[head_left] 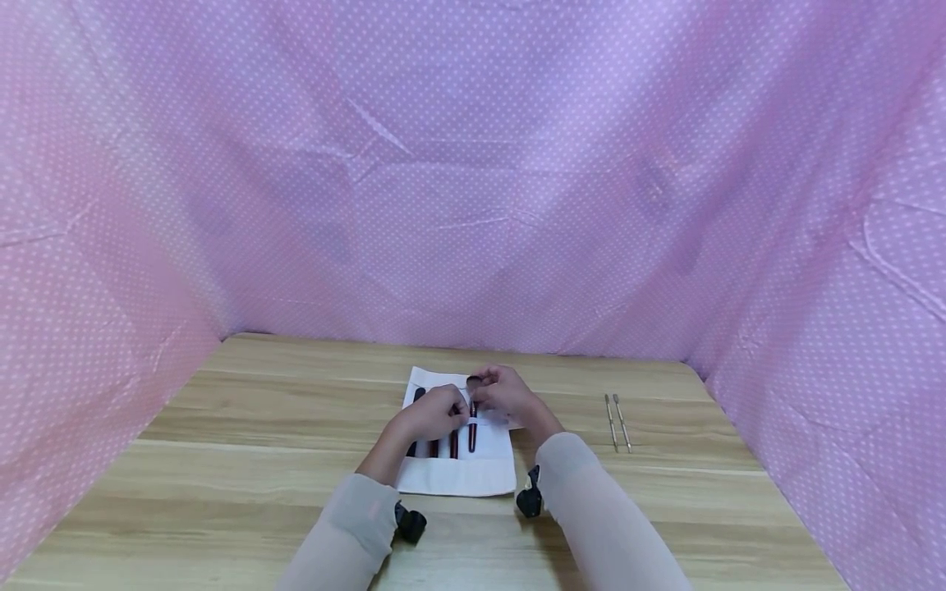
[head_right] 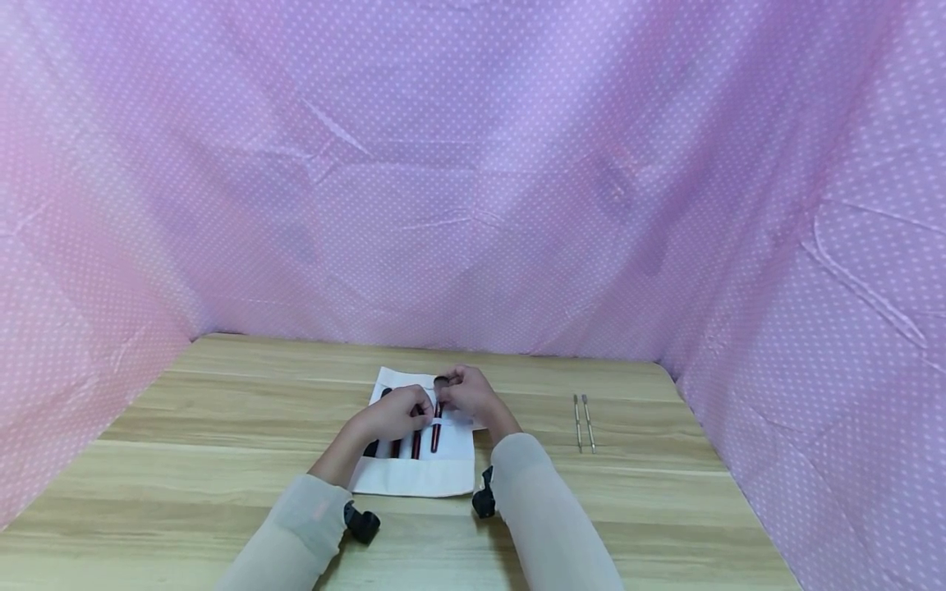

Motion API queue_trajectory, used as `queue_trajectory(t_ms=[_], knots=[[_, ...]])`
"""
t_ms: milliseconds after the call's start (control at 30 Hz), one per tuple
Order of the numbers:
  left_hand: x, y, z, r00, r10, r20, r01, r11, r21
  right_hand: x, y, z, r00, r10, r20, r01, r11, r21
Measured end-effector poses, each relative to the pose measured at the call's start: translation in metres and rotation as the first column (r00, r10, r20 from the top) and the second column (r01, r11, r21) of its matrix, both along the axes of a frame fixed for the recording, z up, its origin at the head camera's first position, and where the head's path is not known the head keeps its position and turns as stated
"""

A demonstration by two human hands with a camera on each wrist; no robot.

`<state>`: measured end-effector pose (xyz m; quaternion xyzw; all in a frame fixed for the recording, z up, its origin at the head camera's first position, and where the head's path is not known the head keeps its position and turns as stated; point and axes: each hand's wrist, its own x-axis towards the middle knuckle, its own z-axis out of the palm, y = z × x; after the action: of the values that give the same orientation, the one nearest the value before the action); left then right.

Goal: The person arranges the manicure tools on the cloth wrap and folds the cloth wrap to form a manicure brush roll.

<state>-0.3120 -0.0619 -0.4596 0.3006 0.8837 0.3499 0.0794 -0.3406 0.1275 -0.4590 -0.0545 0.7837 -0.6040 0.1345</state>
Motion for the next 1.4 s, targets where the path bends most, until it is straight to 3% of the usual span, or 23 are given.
queue_trajectory(t_ms=[400,800,1100,1400], knots=[[0.003,0.001,0.003,1.000,0.004,-0.018,-0.005,1.000,-0.005,0.006,0.007,0.003,0.997,0.076,-0.034,-0.072,0.994,0.086],[0.004,0.001,0.004,1.000,0.013,0.007,-0.013,1.000,-0.002,0.008,0.012,0.006,0.988,0.144,-0.046,-0.137,0.982,0.131],[0.006,0.003,0.003,1.000,0.015,-0.005,-0.015,1.000,-0.022,0.010,0.032,0.019,0.993,0.103,-0.063,-0.085,0.967,0.241],[0.006,0.003,0.003,1.000,0.026,0.004,-0.026,1.000,-0.017,0.010,0.084,0.035,0.978,0.085,-0.192,-0.031,0.964,0.266]])
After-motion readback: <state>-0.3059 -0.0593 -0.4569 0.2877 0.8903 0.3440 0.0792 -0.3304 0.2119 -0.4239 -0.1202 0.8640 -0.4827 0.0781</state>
